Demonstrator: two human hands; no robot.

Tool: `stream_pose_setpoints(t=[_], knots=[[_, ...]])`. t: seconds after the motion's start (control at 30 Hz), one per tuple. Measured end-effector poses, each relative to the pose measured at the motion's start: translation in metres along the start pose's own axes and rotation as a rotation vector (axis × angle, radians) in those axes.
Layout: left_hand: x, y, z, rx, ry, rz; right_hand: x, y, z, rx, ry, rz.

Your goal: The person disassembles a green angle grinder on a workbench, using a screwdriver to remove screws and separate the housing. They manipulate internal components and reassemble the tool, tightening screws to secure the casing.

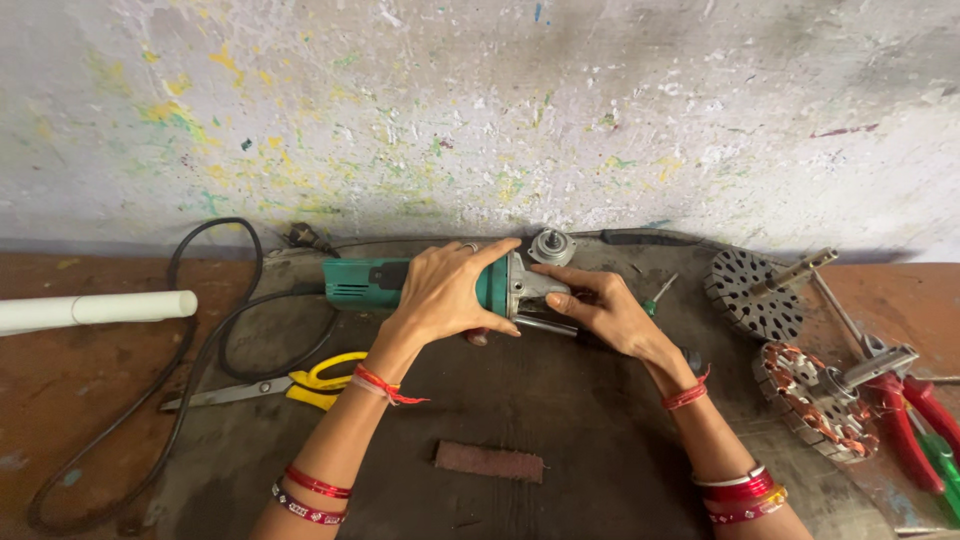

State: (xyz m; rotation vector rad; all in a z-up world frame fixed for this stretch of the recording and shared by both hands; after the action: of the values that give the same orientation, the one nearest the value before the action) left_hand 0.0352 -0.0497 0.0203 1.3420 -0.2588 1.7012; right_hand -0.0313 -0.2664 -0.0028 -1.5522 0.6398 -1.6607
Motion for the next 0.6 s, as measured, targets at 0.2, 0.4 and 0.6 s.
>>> stream_pose_setpoints(t=[0.2, 0.4, 0.6], knots=[[-0.006, 0.004, 0.002, -0.061, 0.075, 0.036, -0.001, -0.001, 0.002, 0.006, 0.016, -0.018], [-0.009, 0.0, 0.0, -0.03, 0.061, 0.035, 0.0, 0.012, 0.0, 0.012, 0.02, -0.142], [-0.007, -0.002, 0.003, -0.021, 0.017, 0.022, 0.036, 0.035, -0.005, 0.123, 0.23, -0.003]])
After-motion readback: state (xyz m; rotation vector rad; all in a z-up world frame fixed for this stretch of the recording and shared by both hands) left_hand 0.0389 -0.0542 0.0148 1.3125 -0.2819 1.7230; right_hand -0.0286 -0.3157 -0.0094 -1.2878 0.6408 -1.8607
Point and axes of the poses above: each hand's wrist, its own z-axis towards the middle knuckle, its own x-axis out of the back of the hand, y = z × x, the point moved 3 cm from there along z, towards the middle knuckle, and after that the axes turned 5 degrees about -z, right-handed, at the moved point
